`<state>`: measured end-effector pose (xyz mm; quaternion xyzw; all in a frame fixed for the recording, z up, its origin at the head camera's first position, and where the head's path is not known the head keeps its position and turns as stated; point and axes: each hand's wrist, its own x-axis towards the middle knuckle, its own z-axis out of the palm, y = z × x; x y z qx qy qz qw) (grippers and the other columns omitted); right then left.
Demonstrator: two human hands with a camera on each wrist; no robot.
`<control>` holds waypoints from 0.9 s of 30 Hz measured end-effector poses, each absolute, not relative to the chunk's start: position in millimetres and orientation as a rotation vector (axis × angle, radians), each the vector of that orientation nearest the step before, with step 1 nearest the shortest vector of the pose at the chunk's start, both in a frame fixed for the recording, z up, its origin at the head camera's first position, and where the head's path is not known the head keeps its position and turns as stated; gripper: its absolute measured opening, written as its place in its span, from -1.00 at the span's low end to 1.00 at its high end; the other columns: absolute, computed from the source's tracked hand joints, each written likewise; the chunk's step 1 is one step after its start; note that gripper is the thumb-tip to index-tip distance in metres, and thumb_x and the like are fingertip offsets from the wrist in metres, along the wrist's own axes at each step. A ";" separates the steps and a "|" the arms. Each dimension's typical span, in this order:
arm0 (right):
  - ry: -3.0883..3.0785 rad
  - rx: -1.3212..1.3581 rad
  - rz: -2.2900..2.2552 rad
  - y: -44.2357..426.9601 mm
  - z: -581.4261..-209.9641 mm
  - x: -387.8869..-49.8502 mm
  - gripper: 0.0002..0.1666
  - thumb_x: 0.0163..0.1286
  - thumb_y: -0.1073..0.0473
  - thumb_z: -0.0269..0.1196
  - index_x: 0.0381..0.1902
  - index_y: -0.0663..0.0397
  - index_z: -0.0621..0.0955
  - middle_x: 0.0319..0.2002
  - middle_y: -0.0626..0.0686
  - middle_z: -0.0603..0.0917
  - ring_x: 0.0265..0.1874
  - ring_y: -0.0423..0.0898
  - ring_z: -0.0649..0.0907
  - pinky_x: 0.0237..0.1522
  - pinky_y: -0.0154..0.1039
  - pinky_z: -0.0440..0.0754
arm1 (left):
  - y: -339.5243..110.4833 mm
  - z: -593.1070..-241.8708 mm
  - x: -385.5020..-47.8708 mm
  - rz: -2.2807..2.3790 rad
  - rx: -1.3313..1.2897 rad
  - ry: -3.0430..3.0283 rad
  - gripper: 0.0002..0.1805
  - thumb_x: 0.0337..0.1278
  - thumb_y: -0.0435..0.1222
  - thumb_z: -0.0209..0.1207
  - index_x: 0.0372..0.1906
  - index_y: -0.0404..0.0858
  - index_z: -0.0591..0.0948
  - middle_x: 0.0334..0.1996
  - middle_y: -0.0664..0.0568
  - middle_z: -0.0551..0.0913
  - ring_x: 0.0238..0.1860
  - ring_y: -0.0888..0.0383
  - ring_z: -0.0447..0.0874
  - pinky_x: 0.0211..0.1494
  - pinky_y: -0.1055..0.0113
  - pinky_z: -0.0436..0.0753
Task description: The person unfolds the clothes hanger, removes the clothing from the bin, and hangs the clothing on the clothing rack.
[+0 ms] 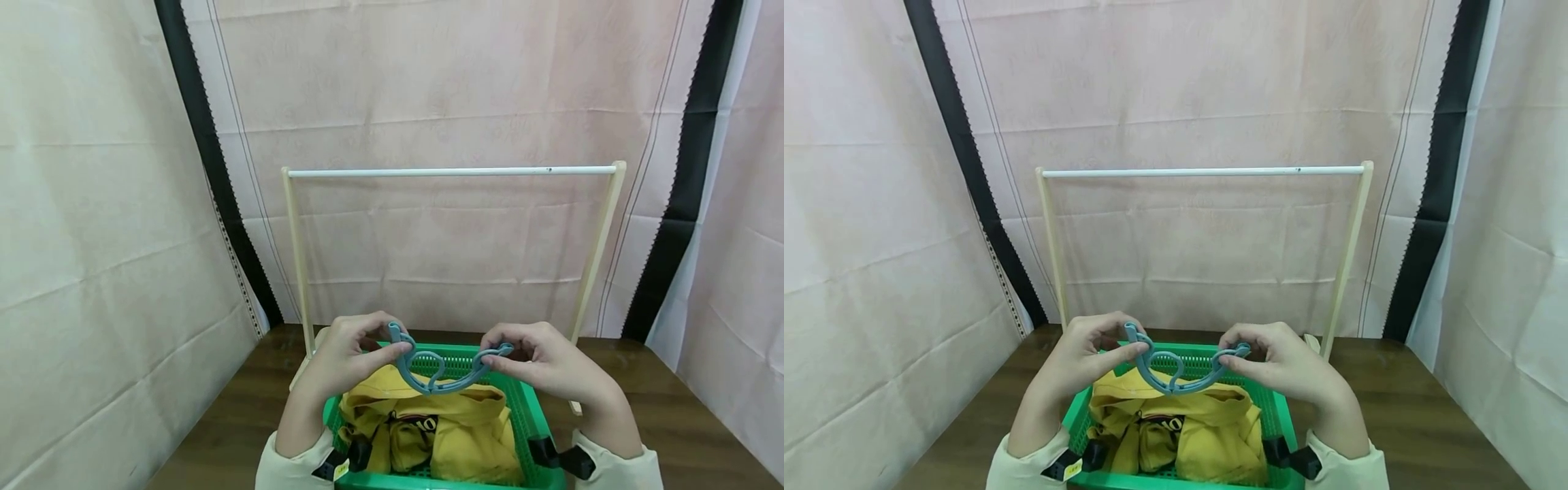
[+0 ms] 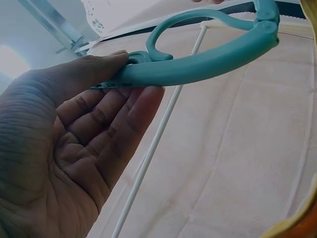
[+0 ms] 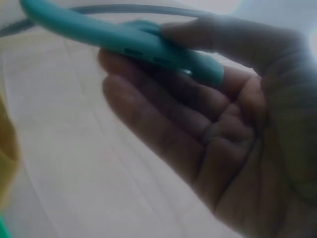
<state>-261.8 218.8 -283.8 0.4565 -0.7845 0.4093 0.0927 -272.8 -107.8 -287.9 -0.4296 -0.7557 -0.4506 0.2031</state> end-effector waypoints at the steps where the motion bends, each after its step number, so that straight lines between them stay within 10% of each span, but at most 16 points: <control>1: -2.358 1.351 1.209 219.1 -283.7 -261.5 -0.83 0.46 0.32 0.25 -0.09 -0.02 0.68 -0.34 -0.04 0.73 -0.52 -0.18 0.63 -0.51 -0.27 0.63 | -108.0 -288.2 -273.0 -1.256 -1.198 -2.107 -0.92 0.26 -0.22 0.36 -0.19 -0.01 0.70 -0.37 0.24 0.71 -0.36 0.23 0.70 -0.31 0.29 0.73; 13: -2.684 1.235 1.006 214.4 -281.9 -256.1 -0.82 0.48 0.03 0.27 -0.08 -0.18 0.77 -0.33 -0.15 0.79 -0.45 -0.26 0.69 -0.41 -0.33 0.60 | -109.0 -287.3 -273.1 -1.211 -1.164 -2.118 -0.89 0.22 -0.21 0.39 -0.19 0.04 0.71 -0.36 0.30 0.72 -0.34 0.27 0.71 -0.37 0.31 0.72; 27: -2.768 1.342 1.239 203.0 -290.5 -257.0 -0.84 0.48 0.20 0.25 -0.05 0.02 0.71 -0.21 0.03 0.76 -0.28 -0.04 0.74 -0.23 -0.20 0.71 | -108.4 -287.7 -268.0 -1.361 -1.164 -1.998 -0.91 0.26 -0.32 0.34 -0.19 -0.09 0.68 -0.37 0.11 0.72 -0.47 0.13 0.72 -0.42 0.25 0.72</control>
